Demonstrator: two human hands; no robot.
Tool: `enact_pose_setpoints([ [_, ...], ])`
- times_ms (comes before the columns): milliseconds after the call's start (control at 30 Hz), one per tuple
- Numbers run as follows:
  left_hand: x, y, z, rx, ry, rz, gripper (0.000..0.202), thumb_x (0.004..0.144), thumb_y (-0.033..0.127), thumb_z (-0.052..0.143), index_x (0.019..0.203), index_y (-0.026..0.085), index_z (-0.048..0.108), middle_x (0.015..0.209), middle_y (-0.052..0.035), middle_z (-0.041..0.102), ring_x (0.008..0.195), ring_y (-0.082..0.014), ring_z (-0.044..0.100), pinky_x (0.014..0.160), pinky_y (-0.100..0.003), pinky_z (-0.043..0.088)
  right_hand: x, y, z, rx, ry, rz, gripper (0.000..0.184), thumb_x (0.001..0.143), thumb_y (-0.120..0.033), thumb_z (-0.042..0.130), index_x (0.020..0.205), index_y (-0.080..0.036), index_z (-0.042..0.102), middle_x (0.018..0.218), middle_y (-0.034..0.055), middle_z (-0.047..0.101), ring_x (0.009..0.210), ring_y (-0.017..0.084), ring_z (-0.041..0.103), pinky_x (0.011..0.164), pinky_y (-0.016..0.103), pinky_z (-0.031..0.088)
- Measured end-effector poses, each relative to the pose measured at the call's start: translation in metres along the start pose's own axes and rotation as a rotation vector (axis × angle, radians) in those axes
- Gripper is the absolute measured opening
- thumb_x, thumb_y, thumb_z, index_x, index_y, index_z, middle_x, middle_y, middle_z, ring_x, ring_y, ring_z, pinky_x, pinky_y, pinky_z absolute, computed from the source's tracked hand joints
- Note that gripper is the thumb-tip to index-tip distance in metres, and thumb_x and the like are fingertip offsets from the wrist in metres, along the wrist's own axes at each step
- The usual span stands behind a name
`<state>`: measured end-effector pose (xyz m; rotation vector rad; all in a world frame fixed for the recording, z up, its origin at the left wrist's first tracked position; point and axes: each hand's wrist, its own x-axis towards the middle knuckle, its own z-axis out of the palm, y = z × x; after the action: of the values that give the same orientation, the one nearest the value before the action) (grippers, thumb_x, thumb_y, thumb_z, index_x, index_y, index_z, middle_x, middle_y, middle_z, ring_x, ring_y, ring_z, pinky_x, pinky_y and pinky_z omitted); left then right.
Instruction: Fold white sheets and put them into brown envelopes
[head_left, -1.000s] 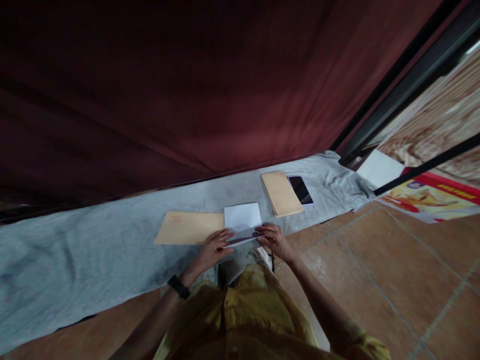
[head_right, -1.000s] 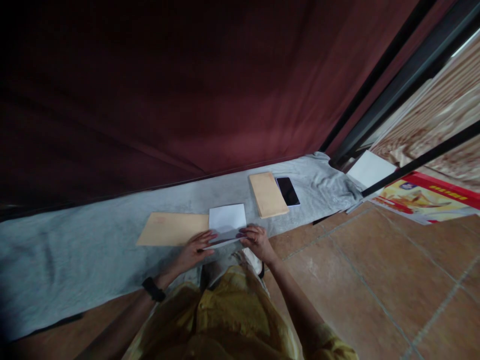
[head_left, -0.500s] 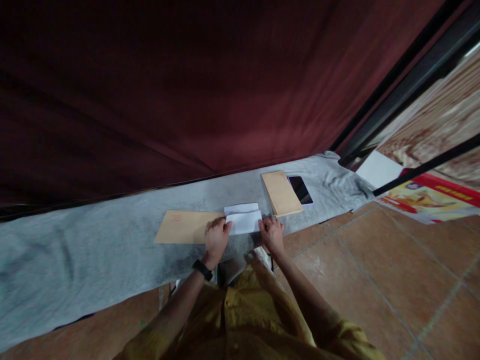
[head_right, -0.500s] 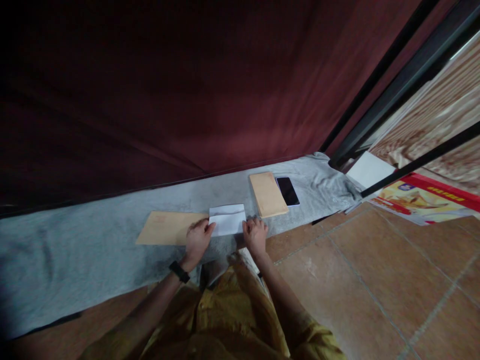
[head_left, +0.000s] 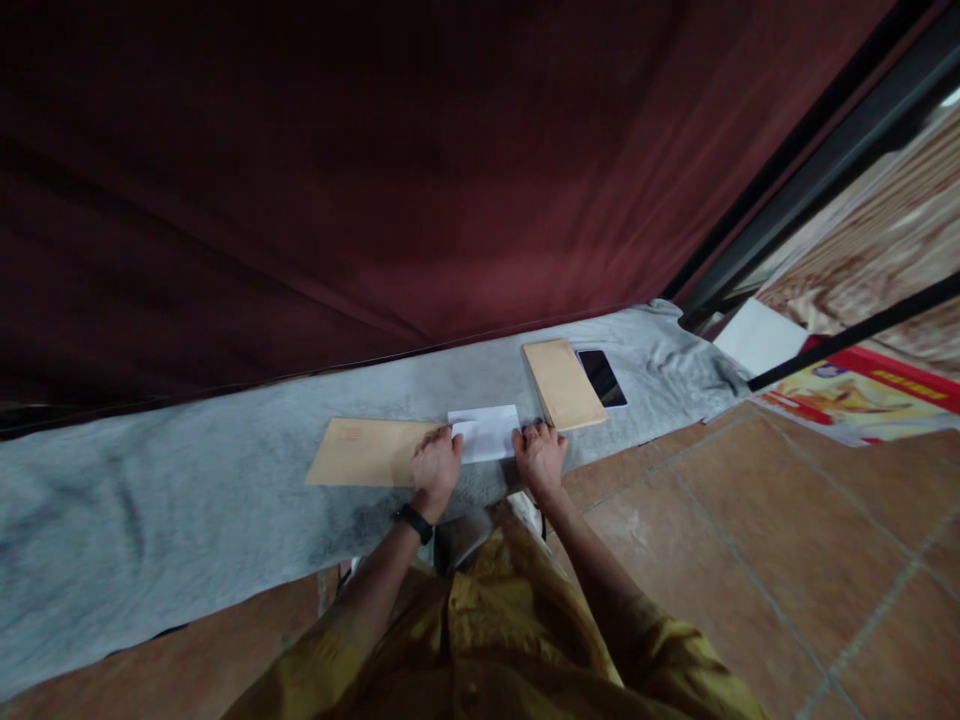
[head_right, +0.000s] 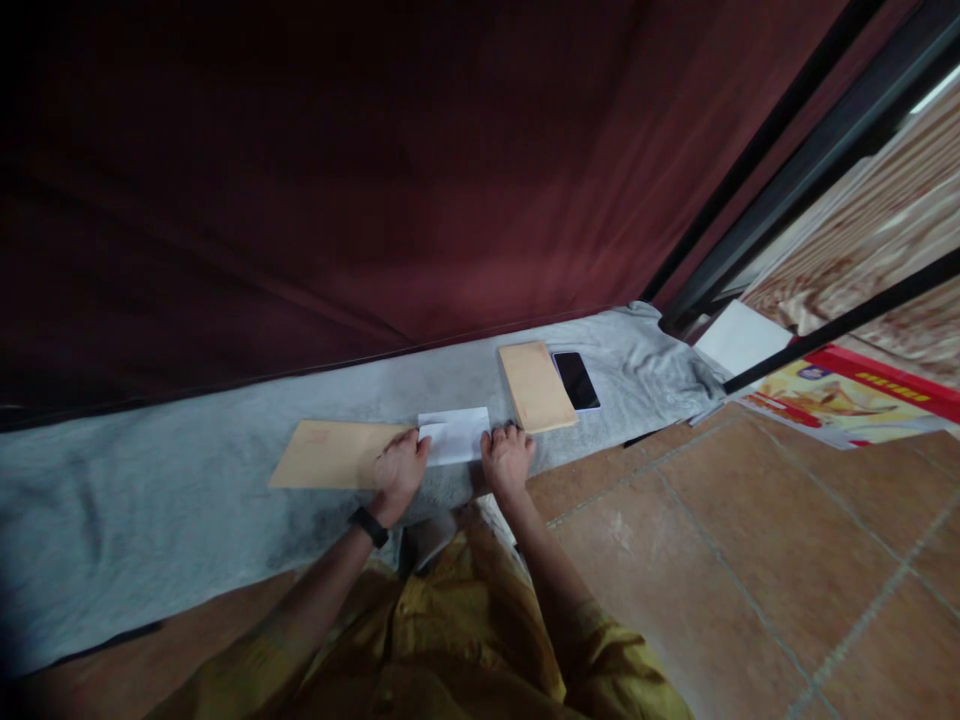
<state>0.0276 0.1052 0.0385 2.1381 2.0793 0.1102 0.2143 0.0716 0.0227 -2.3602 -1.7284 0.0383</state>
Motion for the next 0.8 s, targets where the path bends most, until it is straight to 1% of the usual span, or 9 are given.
enact_pose_setpoints([
  [133,0.007,0.002,-0.004,0.008,-0.039,-0.007,0.044,0.104,0.039,0.036,0.119,0.013,0.069,0.096,-0.0182,0.076,0.096,-0.0296,0.073,0.081,-0.036,0.053,0.006,-0.001,0.001,-0.021,0.020,-0.051,0.037,0.104,-0.042,0.046,0.093,-0.017,0.071,0.099,0.0140,0.071,0.101,0.029,0.058,0.088,0.040,0.036],
  [233,0.012,0.003,-0.006,-0.002,-0.049,-0.022,0.044,0.104,0.038,0.036,0.118,0.013,0.069,0.095,-0.0193,0.076,0.095,-0.0309,0.074,0.080,-0.038,0.053,0.009,-0.002,0.001,-0.030,0.025,-0.068,0.038,0.104,-0.041,0.044,0.092,-0.016,0.071,0.098,0.0157,0.071,0.099,0.030,0.060,0.088,0.042,0.038],
  [400,0.018,0.003,-0.008,-0.011,-0.047,-0.039,0.044,0.103,0.038,0.037,0.117,0.012,0.070,0.097,-0.0197,0.076,0.097,-0.0314,0.073,0.083,-0.039,0.054,0.013,-0.007,0.001,-0.027,0.009,-0.029,0.036,0.104,-0.039,0.046,0.097,-0.015,0.070,0.101,0.0168,0.071,0.094,0.026,0.065,0.087,0.038,0.042],
  [567,0.025,0.003,-0.007,-0.002,-0.067,-0.056,0.044,0.102,0.038,0.037,0.111,0.012,0.071,0.100,-0.0188,0.076,0.099,-0.0312,0.072,0.086,-0.041,0.054,0.016,-0.012,-0.001,-0.018,-0.037,0.017,0.037,0.105,-0.041,0.044,0.101,-0.014,0.070,0.104,0.0183,0.071,0.091,0.025,0.068,0.085,0.036,0.045],
  [667,0.027,0.003,-0.005,0.008,-0.058,-0.062,0.044,0.102,0.039,0.038,0.111,0.012,0.072,0.099,-0.0187,0.076,0.099,-0.0315,0.072,0.087,-0.041,0.054,0.018,-0.014,-0.001,-0.013,-0.051,0.038,0.038,0.105,-0.041,0.043,0.101,-0.014,0.069,0.105,0.0188,0.072,0.092,0.026,0.070,0.086,0.037,0.046],
  [800,0.026,0.005,-0.005,0.033,-0.043,-0.040,0.048,0.104,0.040,0.033,0.111,0.012,0.071,0.095,-0.0197,0.076,0.096,-0.0319,0.073,0.082,-0.040,0.054,0.018,-0.014,0.003,0.014,-0.036,0.047,0.040,0.105,-0.041,0.043,0.100,-0.013,0.070,0.105,0.0214,0.072,0.091,0.028,0.071,0.086,0.040,0.047],
])
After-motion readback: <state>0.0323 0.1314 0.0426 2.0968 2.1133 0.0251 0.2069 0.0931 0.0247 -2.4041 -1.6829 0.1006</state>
